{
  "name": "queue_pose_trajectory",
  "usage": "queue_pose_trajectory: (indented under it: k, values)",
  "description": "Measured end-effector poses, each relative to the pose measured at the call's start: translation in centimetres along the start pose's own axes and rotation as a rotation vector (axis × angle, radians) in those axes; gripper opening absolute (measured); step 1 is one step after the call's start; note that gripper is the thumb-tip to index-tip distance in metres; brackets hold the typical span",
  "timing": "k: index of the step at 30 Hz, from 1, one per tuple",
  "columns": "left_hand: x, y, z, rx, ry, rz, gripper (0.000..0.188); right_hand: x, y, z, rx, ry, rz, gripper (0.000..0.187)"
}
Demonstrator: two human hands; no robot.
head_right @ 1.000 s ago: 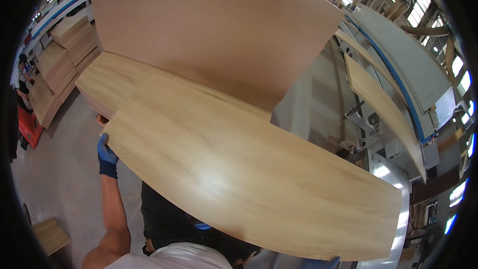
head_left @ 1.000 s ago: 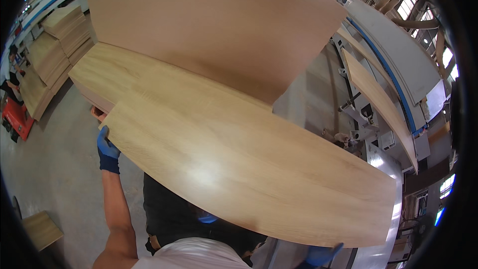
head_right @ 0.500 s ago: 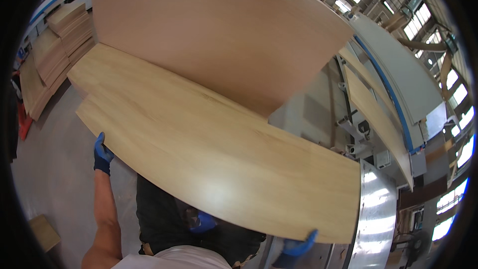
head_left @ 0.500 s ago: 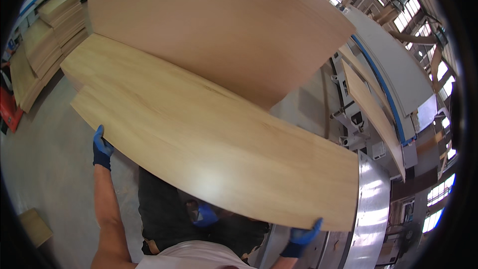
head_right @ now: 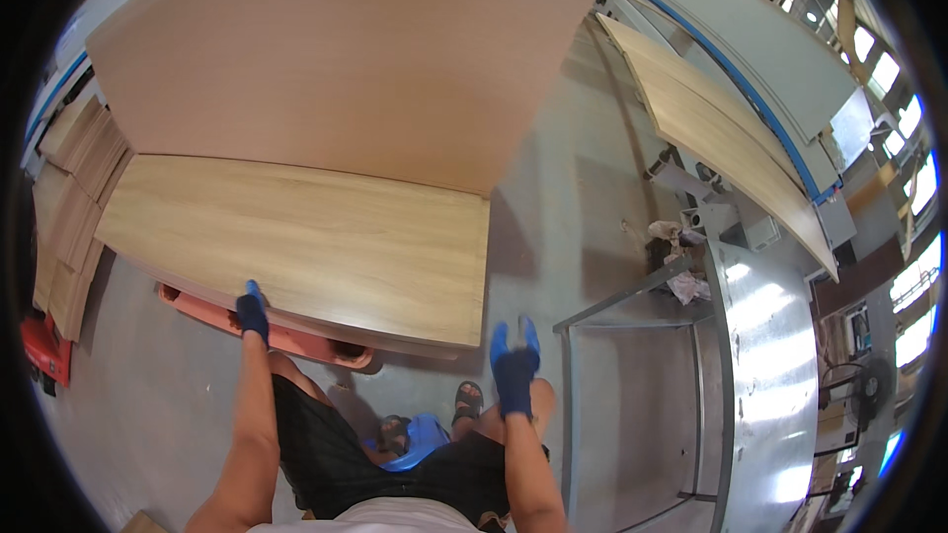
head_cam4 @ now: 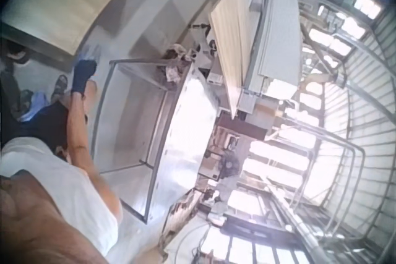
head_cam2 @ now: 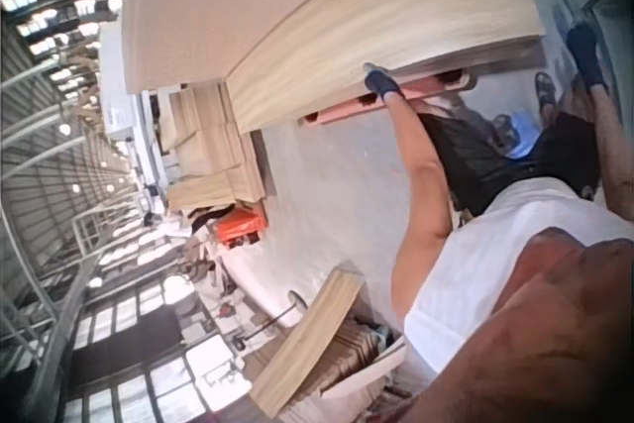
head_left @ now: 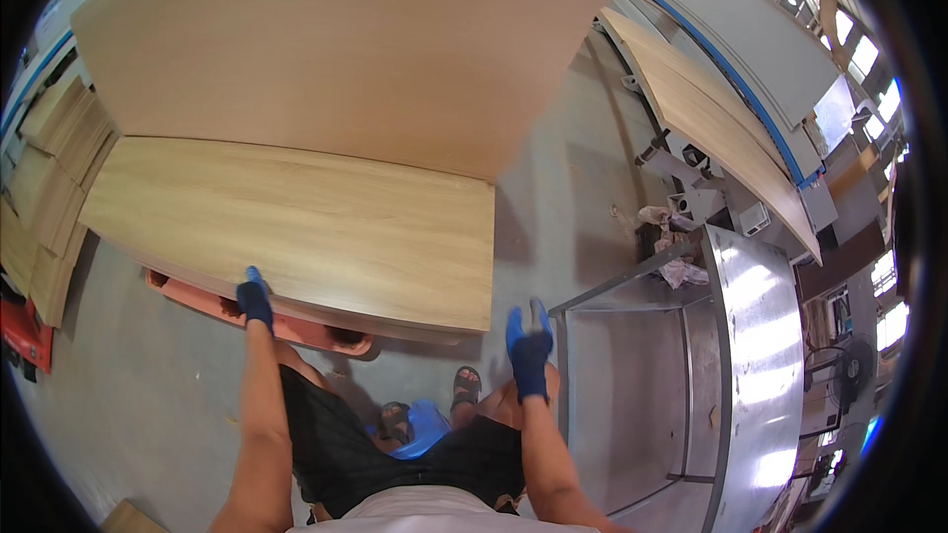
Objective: The person lifts large wooden panels from a work table and places them onto a stack on a pallet.
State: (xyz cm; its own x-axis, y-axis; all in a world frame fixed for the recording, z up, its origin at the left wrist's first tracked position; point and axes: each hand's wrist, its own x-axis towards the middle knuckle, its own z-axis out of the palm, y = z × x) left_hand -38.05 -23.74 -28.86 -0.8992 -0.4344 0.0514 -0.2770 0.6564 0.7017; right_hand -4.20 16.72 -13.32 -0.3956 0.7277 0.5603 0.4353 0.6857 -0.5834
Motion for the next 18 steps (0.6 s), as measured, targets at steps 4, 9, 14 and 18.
queue_pose_trajectory:
  k: [4,9,14,18]
  values:
    - [0.9,1.9,0.8,0.030,-0.151,-0.093,0.081,2.3,0.8,6.4,-0.130,-0.492,0.274,0.079]
    - [1.8,-1.4,1.0,0.239,0.059,0.007,0.070,1.4,-1.5,7.7,-0.099,-0.611,0.283,0.095]
    - [-7.1,7.7,-0.1,-0.207,-0.002,0.106,0.042,2.3,2.0,5.7,-0.040,-0.609,0.371,0.082]
    - [-6.4,1.8,1.1,-0.365,0.050,0.033,0.048,1.3,3.3,8.1,0.299,-0.560,0.281,0.054]
